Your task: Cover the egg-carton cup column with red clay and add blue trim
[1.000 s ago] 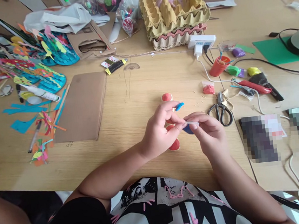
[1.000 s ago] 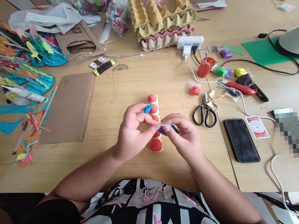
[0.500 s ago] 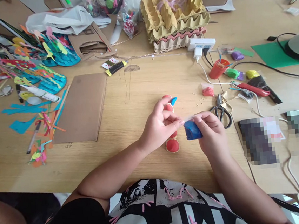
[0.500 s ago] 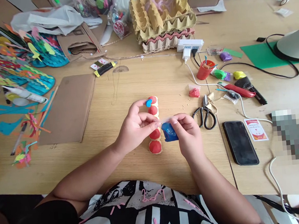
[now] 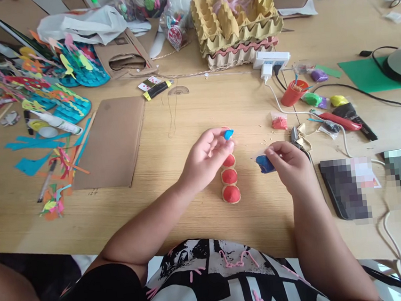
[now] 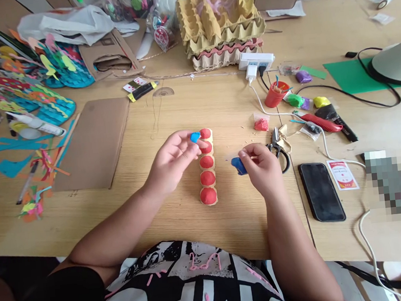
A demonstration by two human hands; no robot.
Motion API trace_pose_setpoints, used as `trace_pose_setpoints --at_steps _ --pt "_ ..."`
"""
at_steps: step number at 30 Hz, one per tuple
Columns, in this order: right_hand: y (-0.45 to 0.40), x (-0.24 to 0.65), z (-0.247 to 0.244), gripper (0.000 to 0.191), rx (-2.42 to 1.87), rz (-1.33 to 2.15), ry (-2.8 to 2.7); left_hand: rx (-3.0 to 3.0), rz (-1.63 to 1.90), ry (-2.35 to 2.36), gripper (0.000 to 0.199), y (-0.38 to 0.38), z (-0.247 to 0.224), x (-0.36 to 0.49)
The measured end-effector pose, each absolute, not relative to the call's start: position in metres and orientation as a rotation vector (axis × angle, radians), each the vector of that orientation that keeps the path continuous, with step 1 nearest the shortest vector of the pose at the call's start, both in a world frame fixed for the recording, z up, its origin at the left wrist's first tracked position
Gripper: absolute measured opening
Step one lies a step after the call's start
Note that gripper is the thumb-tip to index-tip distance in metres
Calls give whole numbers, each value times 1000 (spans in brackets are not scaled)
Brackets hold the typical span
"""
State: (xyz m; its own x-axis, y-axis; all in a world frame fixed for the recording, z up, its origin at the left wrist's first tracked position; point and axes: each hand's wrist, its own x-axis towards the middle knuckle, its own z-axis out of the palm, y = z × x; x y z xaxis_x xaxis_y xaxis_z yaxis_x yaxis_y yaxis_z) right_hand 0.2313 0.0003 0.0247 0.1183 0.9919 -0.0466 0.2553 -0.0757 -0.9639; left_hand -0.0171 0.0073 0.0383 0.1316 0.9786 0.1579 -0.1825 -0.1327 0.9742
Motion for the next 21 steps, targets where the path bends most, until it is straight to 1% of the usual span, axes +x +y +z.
trace_pose_setpoints --at_steps 3,6,8,10,12,14,16,18,21 --pt "13 245 15 26 -1793 824 -1603 1052 1228 953 45 5 48 -26" --pt "18 250 6 17 -1931 583 -1732 854 1120 921 53 -7 52 -31" --pt "15 247 6 20 -1852 333 -1719 756 1020 888 63 -17 51 -34" --pt "5 240 12 27 -1631 202 -1714 714 932 845 70 -26 49 -36" --pt "-9 227 21 29 -1318 301 -1777 711 864 800 75 -32 46 -36" --pt "-22 214 29 38 -1015 472 -1830 763 816 756 81 -36 44 -36" --pt "-31 202 32 45 -849 544 -1869 847 778 708 86 -37 41 -35" --pt "-34 196 31 40 -777 592 -1889 921 761 669 88 -38 38 -35" --pt "-33 193 27 26 -746 646 -1897 1031 780 676 87 -40 31 -39"
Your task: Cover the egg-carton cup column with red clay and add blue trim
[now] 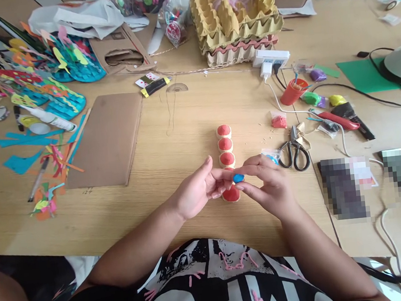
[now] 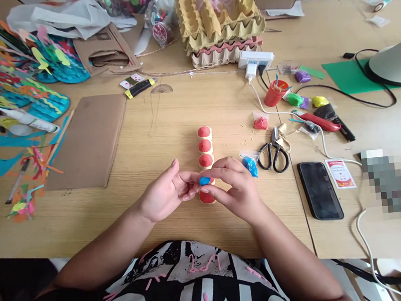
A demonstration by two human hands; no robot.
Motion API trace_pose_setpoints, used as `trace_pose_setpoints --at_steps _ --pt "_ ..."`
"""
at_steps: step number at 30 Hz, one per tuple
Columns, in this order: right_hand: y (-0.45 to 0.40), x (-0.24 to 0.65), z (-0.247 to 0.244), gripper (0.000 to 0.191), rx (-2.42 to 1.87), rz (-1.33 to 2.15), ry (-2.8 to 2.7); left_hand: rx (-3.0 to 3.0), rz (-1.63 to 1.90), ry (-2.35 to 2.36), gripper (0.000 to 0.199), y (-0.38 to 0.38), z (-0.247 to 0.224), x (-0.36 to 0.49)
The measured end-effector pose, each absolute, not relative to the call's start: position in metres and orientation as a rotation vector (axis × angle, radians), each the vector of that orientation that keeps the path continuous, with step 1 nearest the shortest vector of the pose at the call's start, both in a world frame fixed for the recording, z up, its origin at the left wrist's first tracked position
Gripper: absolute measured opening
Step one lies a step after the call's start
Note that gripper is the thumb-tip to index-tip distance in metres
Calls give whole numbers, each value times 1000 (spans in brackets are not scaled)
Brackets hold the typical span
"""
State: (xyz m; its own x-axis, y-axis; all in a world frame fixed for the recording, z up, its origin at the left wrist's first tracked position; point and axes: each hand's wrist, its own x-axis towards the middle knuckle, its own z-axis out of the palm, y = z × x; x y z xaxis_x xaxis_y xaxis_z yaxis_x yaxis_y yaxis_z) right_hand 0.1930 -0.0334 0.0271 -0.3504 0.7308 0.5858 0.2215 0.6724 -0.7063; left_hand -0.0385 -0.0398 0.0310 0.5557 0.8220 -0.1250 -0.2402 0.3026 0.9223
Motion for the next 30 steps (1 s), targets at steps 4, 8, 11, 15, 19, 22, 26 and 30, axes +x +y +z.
trace_pose_setpoints --at_steps 4,8,11,15,19,22,26,30 --pt "-31 192 24 21 -742 594 -1926 1348 845 770 90 -43 22 -45" --pt "-30 190 23 20 -724 497 -1951 1373 853 778 91 -43 25 -47" --pt "-31 190 21 17 -744 456 -1908 1056 729 690 96 -38 32 -48" --pt "-33 192 19 13 -853 576 -1748 912 783 759 81 -33 30 -49" --pt "-33 189 22 40 -1011 981 -1508 1243 1115 954 42 -37 21 -48" --pt "-33 185 25 48 -996 1267 -1411 1764 1264 984 34 -40 19 -46" --pt "-36 181 28 50 -934 1438 -1521 2206 1334 937 28 -41 19 -42" --pt "-38 182 29 56 -936 1322 -1633 2276 1393 889 20 -42 18 -38"
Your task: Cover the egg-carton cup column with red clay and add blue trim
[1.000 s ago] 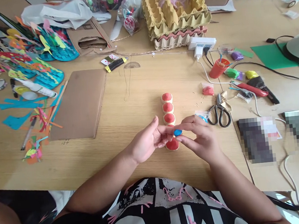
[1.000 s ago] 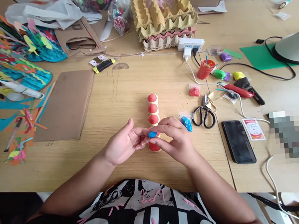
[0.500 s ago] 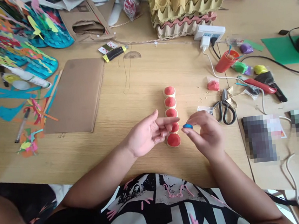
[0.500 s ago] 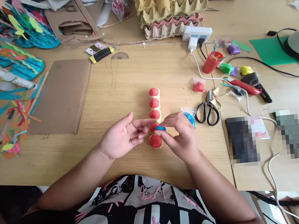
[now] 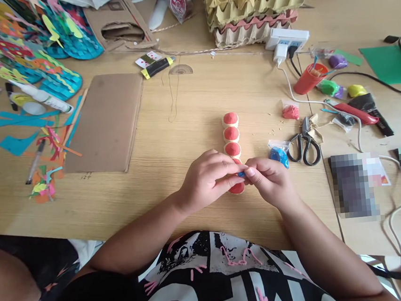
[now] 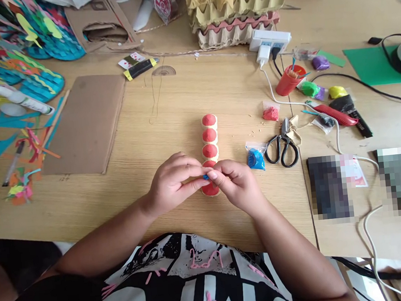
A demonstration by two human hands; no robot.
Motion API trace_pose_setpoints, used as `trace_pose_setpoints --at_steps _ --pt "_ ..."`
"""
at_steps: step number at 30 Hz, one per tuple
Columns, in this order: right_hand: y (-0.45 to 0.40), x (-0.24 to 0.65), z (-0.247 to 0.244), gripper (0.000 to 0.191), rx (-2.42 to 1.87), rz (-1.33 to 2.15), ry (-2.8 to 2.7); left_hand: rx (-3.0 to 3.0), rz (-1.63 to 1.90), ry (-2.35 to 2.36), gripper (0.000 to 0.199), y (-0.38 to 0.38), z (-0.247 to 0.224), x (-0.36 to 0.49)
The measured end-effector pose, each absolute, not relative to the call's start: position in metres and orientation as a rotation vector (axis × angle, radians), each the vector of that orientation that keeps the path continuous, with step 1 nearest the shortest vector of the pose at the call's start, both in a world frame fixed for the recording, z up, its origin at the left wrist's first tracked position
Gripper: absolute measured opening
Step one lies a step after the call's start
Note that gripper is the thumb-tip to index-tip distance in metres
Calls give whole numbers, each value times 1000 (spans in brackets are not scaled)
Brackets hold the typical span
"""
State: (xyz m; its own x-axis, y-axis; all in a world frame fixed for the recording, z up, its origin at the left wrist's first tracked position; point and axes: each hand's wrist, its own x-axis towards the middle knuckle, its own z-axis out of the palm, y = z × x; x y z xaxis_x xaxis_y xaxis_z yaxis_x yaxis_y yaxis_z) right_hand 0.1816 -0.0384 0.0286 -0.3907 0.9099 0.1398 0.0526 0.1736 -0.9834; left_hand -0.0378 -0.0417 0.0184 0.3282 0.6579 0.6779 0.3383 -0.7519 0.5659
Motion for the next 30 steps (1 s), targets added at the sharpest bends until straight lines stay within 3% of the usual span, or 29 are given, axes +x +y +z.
trace_pose_setpoints --at_steps 3,9,14,19,30 --pt "-40 182 29 55 -927 1285 -1658 2303 1465 906 16 -44 18 -38" --pt "-43 178 23 44 -877 1654 -1388 2351 1525 989 8 -45 19 -43" --pt "-44 177 27 44 -832 1611 -1384 2378 1556 954 32 -42 19 -41" --pt "-46 178 35 50 -887 1405 -1621 2348 1541 912 11 -45 18 -38" --pt "-46 178 27 47 -866 1583 -1496 2362 1527 875 9 -44 14 -40"
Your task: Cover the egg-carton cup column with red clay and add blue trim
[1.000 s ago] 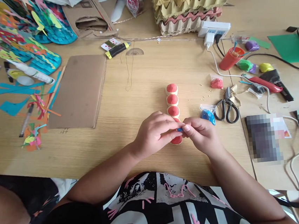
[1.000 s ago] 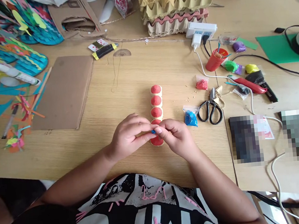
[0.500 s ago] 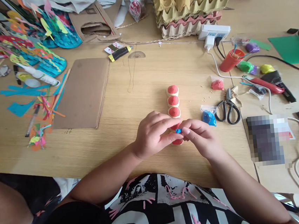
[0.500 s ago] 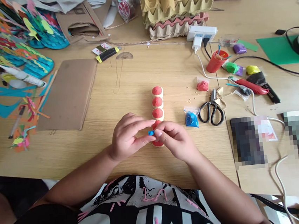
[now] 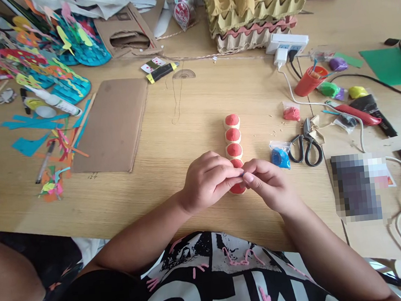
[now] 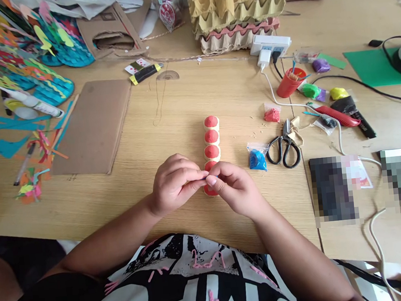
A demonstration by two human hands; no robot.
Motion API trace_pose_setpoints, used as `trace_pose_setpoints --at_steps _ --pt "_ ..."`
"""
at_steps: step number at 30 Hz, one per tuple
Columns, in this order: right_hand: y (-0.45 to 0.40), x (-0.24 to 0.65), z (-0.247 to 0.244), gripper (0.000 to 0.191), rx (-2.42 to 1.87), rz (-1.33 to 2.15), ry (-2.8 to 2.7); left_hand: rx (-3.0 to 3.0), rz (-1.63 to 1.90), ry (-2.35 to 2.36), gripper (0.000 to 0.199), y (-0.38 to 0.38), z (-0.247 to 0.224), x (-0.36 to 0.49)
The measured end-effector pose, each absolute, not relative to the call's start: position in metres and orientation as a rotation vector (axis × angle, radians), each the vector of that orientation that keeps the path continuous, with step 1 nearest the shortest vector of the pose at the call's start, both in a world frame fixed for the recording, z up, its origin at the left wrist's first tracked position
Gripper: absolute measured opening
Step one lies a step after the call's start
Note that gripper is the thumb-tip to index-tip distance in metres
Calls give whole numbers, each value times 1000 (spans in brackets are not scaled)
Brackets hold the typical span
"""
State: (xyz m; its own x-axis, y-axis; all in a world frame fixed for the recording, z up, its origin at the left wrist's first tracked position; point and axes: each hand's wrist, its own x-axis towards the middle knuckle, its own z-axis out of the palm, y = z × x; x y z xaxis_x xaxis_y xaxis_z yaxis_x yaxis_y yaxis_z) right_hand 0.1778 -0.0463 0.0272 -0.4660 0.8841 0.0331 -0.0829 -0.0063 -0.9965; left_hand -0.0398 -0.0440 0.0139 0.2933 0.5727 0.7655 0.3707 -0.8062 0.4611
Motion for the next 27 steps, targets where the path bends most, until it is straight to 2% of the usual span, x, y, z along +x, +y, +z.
trace_pose_setpoints --at_steps 2,8,16,21,24,27 --pt "-47 177 30 53 -867 1567 -1535 2368 1506 867 8 -44 14 -41" --pt "-52 173 33 66 -931 1450 -1659 2376 1463 903 32 -45 17 -42" --pt "-47 174 27 45 -992 1514 -1393 2349 1450 1065 6 -47 12 -40" --pt "-46 175 30 46 -1002 1496 -1407 2360 1542 1016 4 -46 15 -40" --pt "-47 176 34 54 -1015 1429 -1496 2354 1539 1029 13 -46 17 -42" --pt "-48 176 37 59 -1011 1407 -1519 2370 1499 1060 31 -46 18 -44"
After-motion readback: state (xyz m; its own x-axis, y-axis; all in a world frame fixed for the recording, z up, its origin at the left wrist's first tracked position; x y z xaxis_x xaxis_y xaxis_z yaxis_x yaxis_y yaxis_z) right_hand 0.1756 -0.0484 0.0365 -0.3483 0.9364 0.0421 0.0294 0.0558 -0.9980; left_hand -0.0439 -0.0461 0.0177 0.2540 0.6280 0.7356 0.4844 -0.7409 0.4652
